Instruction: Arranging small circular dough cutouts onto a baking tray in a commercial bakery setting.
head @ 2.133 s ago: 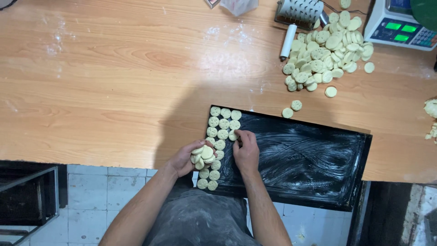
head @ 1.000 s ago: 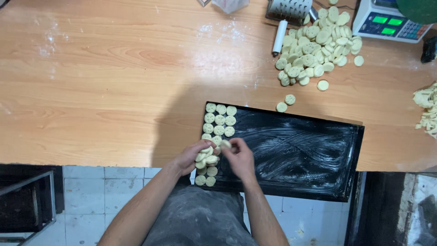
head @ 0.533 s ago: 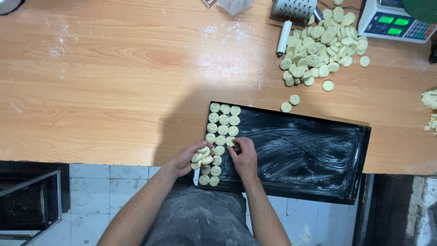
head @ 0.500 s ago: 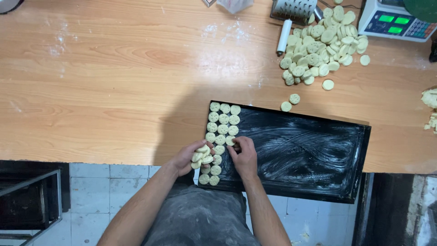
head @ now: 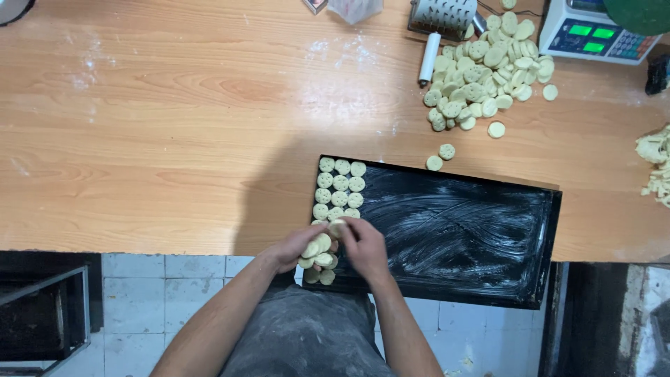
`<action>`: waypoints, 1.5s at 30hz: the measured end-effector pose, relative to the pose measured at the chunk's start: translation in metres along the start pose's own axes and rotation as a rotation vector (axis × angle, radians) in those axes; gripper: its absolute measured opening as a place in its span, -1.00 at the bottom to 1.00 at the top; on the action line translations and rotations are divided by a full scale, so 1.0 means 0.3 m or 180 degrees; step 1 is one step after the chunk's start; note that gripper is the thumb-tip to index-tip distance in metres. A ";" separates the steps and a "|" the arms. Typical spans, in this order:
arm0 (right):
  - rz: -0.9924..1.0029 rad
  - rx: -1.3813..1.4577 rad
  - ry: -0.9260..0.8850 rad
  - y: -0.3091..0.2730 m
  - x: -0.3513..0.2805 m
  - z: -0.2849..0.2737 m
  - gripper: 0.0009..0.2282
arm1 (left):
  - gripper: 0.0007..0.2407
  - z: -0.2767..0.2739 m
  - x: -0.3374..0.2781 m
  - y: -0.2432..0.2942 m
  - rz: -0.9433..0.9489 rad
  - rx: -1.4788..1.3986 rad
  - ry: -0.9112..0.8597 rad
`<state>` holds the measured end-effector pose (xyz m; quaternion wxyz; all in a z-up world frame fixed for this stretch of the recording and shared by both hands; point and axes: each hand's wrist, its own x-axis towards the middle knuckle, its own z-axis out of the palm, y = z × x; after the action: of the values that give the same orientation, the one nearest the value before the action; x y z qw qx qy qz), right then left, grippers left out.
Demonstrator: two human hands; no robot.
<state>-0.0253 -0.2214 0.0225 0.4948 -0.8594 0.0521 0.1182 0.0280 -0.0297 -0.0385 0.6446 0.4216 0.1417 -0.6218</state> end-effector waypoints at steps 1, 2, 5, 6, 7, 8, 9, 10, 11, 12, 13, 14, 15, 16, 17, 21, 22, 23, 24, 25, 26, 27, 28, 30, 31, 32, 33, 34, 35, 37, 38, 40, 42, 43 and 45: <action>0.0579 0.0144 0.0318 0.006 -0.007 0.000 -0.79 | -0.60 -0.039 0.021 -0.038 0.0101 -0.0006 -0.0069; 0.1166 0.0284 0.0635 0.013 -0.015 -0.002 -0.80 | -0.69 -0.075 0.046 -0.077 0.0199 -0.0012 -0.0145; 0.1048 0.0072 0.1042 0.000 -0.056 -0.016 -0.81 | -0.70 0.008 -0.076 0.044 -0.0230 -0.0113 0.0032; 0.1067 0.0073 0.1057 0.028 -0.068 -0.005 -0.81 | -0.70 0.012 -0.088 0.050 -0.0249 -0.0104 0.0020; 0.0673 -0.0217 0.0979 0.054 -0.081 0.006 -0.78 | -0.69 0.016 -0.101 0.057 -0.0273 -0.0123 -0.0048; 0.0253 -0.0502 0.0897 0.083 -0.079 0.017 -0.74 | -0.69 0.016 -0.110 0.073 -0.0274 -0.0133 -0.0107; 0.0247 -0.0499 0.0915 0.098 -0.080 0.026 -0.74 | -0.69 0.004 -0.094 0.069 -0.0269 -0.0115 -0.0110; 0.0144 -0.0619 0.0953 0.110 -0.085 0.039 -0.73 | -0.68 -0.005 -0.090 0.053 -0.0216 -0.0103 -0.0090; 0.0040 -0.0738 0.0992 0.121 -0.092 0.052 -0.72 | -0.67 -0.016 -0.086 0.037 -0.0163 -0.0092 -0.0071; 0.0044 -0.0732 0.0992 0.111 -0.095 0.058 -0.72 | -0.67 -0.021 -0.088 0.028 -0.0169 -0.0091 -0.0068; 0.0343 -0.0689 0.1010 0.102 -0.099 0.063 -0.68 | -0.71 -0.025 -0.089 0.019 -0.0123 -0.0073 -0.0029; 0.0634 -0.0651 0.1061 0.093 -0.089 0.061 -0.65 | -0.74 -0.031 -0.080 0.026 -0.0067 -0.0026 -0.0008; 0.0632 -0.0651 0.1095 0.092 -0.085 0.061 -0.65 | -0.74 -0.029 -0.076 0.039 -0.0062 0.0004 -0.0024; 0.0457 -0.0906 0.1124 0.089 -0.092 0.064 -0.66 | -0.76 -0.024 -0.080 0.038 -0.0065 -0.0073 -0.0032; 0.0281 -0.1160 0.1150 0.086 -0.100 0.067 -0.68 | -0.79 -0.020 -0.084 0.036 -0.0067 -0.0150 -0.0040; 0.0449 -0.1006 0.1205 0.118 -0.092 0.081 -0.66 | -0.73 0.007 -0.106 0.060 -0.0033 -0.0199 -0.0107; 0.0550 -0.0859 0.1108 0.125 -0.095 0.083 -0.68 | -0.70 0.008 -0.106 0.059 -0.0042 -0.0136 -0.0066; 0.0649 -0.0711 0.1009 0.132 -0.098 0.085 -0.69 | -0.67 0.010 -0.105 0.057 -0.0050 -0.0072 -0.0025; 0.0649 -0.0709 0.1021 0.110 -0.097 0.076 -0.69 | -0.67 0.007 -0.097 0.048 -0.0050 -0.0061 -0.0028; 0.0443 -0.0922 0.1085 0.086 -0.097 0.068 -0.70 | -0.67 0.004 -0.090 0.040 0.0016 0.0245 0.0195; 0.0240 -0.1137 0.1150 0.064 -0.097 0.058 -0.71 | -0.67 0.001 -0.082 0.031 0.0081 0.0554 0.0413; 0.0244 -0.1136 0.1166 0.044 -0.098 0.056 -0.71 | -0.67 -0.011 -0.076 0.011 0.0080 0.0569 0.0406; 0.0475 -0.0952 0.1100 0.026 -0.095 0.050 -0.76 | -0.66 -0.021 -0.065 -0.005 0.0170 0.0676 0.0427; 0.0716 -0.0772 0.1044 0.002 -0.100 0.049 -0.80 | -0.65 -0.031 -0.058 -0.023 0.0254 0.0788 0.0435; 0.0763 -0.0285 0.0619 -0.002 -0.107 0.054 -0.79 | -0.65 -0.029 -0.061 -0.025 0.0202 0.0954 0.0426; 0.0799 0.0206 0.0211 -0.006 -0.109 0.061 -0.78 | -0.64 -0.032 -0.060 -0.020 0.0154 0.1138 0.0411; 0.0806 0.0204 0.0239 -0.002 -0.122 0.071 -0.78 | -0.64 -0.018 -0.066 -0.013 0.0152 0.1159 0.0390; 0.1135 0.0312 0.0147 0.000 -0.128 0.081 -0.76 | -0.67 -0.005 -0.075 -0.003 -0.0047 0.0866 0.0383; 0.1462 0.0420 0.0052 0.002 -0.134 0.092 -0.73 | -0.69 0.006 -0.085 0.007 -0.0244 0.0573 0.0374; 0.1587 0.0623 0.0539 0.058 -0.152 0.111 -0.73 | -0.74 -0.057 -0.051 -0.037 -0.0140 0.0112 0.0031; 0.1739 0.0827 0.1009 0.084 -0.171 0.122 -0.73 | -0.74 -0.086 -0.040 -0.069 -0.0063 -0.0370 -0.0315; 0.1395 0.0405 0.1158 0.073 -0.198 0.122 -0.75 | -0.75 -0.055 -0.104 -0.015 -0.0090 -0.0485 -0.0333; 0.1045 -0.0006 0.1342 0.110 -0.217 0.139 -0.77 | -0.76 -0.030 -0.143 0.014 -0.0126 -0.0560 -0.0370; 0.1306 0.0200 0.1309 0.149 -0.213 0.155 -0.76 | -0.72 -0.024 -0.152 0.020 -0.0130 -0.0359 -0.0263; 0.1543 0.0417 0.1240 0.223 -0.205 0.190 -0.74 | -0.67 -0.024 -0.168 0.028 -0.0113 -0.0174 -0.0126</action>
<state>-0.1072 -0.2076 -0.0454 0.4872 -0.7947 0.3567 0.0622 0.0286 0.0089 -0.0041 0.6474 0.3889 0.1533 -0.6372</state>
